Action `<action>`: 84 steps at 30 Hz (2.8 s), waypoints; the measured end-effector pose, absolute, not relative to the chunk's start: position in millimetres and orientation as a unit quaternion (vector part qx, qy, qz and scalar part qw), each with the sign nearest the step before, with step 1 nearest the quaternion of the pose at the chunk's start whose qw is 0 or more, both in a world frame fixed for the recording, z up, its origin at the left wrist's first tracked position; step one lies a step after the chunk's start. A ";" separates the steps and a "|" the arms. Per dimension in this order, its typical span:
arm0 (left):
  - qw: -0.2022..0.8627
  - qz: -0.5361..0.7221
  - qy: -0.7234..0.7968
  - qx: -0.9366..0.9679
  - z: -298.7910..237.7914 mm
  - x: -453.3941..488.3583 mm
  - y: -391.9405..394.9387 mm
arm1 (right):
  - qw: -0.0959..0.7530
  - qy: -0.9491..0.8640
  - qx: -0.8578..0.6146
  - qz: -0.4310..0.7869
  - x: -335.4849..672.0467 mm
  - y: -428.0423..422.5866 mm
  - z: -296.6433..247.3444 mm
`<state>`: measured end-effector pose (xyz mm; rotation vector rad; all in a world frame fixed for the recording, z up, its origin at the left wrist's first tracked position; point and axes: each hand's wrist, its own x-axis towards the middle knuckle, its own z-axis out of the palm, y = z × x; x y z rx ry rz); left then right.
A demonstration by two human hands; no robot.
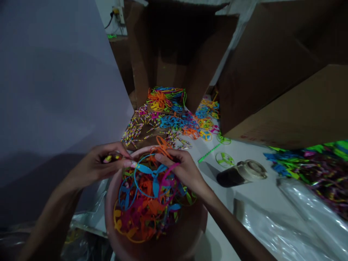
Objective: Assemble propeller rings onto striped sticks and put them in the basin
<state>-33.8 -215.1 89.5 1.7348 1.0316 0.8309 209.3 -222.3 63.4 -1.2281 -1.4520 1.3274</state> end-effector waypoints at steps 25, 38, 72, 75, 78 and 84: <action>0.507 0.415 0.470 0.592 54.8 11.4 -220.9 | 0.554 -0.351 -0.405 0.637 199.7 -222.9 57.8; 0.517 0.461 0.470 0.547 54.9 11.6 -217.7 | 0.447 -0.424 -0.446 0.649 198.3 -232.0 51.9; 0.564 0.402 0.428 0.581 76.4 -6.3 -225.2 | 0.476 -0.380 -0.466 0.641 195.4 -242.5 59.6; 0.552 0.394 0.423 0.601 79.4 -7.8 -225.1 | 0.470 -0.389 -0.466 0.641 195.4 -244.4 63.4; 0.527 0.396 0.413 0.629 80.2 -8.9 -226.2 | 0.465 -0.424 -0.456 0.629 197.0 -246.1 65.9; 0.490 0.395 0.414 0.658 73.2 -6.0 -228.5 | 0.457 -0.453 -0.455 0.616 199.3 -249.2 58.4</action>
